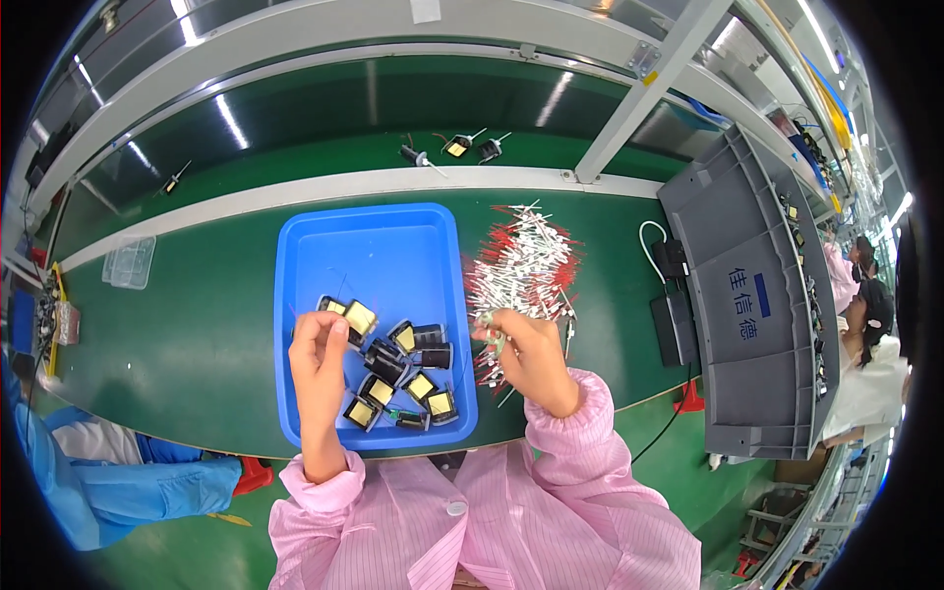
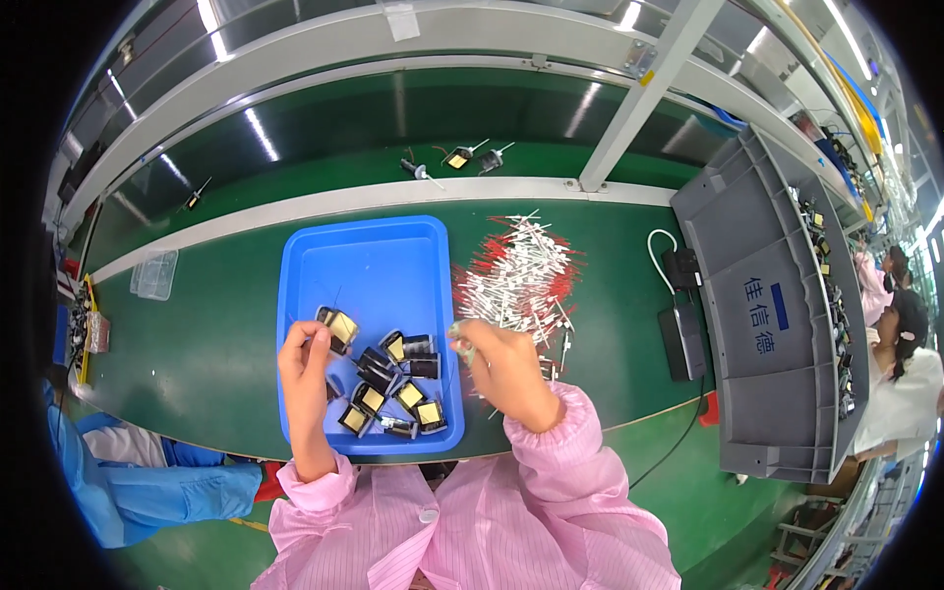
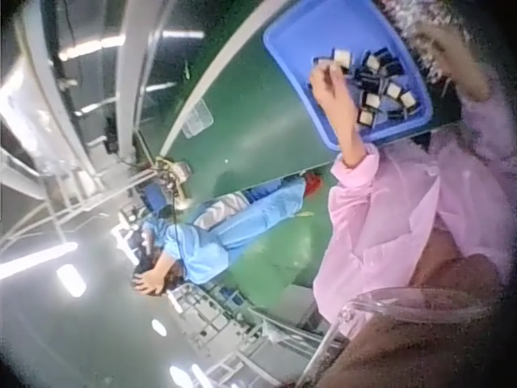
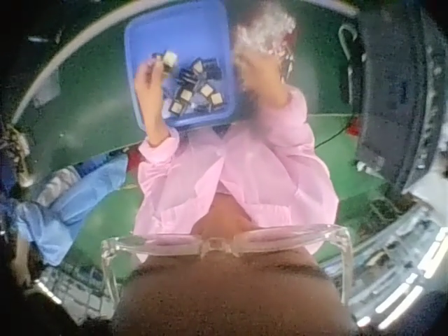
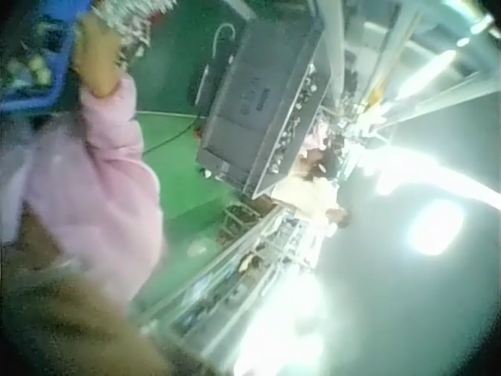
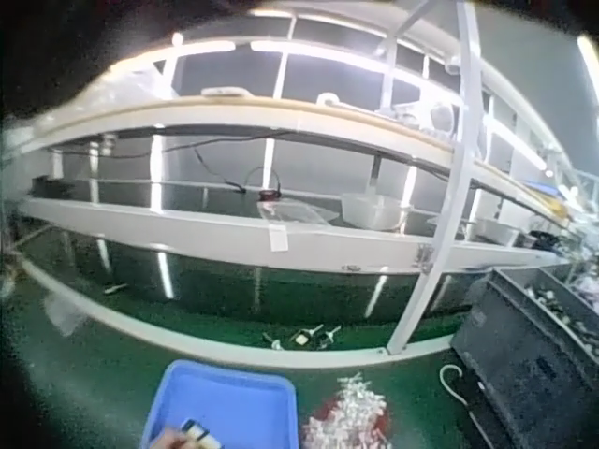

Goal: The person assembles electronic components by hand, inserting pins or wires into a plastic housing.

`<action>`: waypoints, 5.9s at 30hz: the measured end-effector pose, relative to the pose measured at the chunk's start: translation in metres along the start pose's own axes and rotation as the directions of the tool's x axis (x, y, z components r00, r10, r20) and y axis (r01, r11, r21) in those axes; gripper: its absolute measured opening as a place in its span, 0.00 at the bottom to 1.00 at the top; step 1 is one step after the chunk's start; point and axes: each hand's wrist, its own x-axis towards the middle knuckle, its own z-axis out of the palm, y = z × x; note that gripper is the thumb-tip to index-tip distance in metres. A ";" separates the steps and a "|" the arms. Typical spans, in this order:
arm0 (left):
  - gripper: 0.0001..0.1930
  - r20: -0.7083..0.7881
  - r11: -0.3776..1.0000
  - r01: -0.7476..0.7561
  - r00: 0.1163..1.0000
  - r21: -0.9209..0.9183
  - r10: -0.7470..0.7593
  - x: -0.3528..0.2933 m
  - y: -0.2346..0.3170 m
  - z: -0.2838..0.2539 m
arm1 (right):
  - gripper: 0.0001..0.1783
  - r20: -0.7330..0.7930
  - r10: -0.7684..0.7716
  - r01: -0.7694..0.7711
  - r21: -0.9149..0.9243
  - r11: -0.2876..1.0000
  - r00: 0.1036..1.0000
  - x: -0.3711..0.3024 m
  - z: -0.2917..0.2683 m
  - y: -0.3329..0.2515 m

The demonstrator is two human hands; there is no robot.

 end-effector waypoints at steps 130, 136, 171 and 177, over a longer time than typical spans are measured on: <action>0.27 0.279 0.785 -0.582 0.734 -0.212 0.619 -0.042 0.075 -0.017 | 0.11 0.046 -0.246 0.223 0.286 0.932 0.968 -0.013 -0.007 -0.107; 0.24 0.278 0.782 -0.582 0.731 -0.223 0.623 -0.042 0.074 -0.018 | 0.12 0.078 -0.282 0.261 0.203 0.944 0.956 -0.013 -0.011 -0.113; 0.24 0.258 0.784 -0.608 0.783 0.126 0.566 -0.038 0.078 -0.017 | 0.11 0.126 -0.194 0.188 0.062 0.980 0.973 -0.018 -0.006 -0.092; 0.26 0.400 0.842 -0.539 0.766 -0.029 0.504 -0.043 0.064 -0.018 | 0.11 0.113 -0.257 0.251 0.069 0.966 0.960 -0.015 -0.005 -0.095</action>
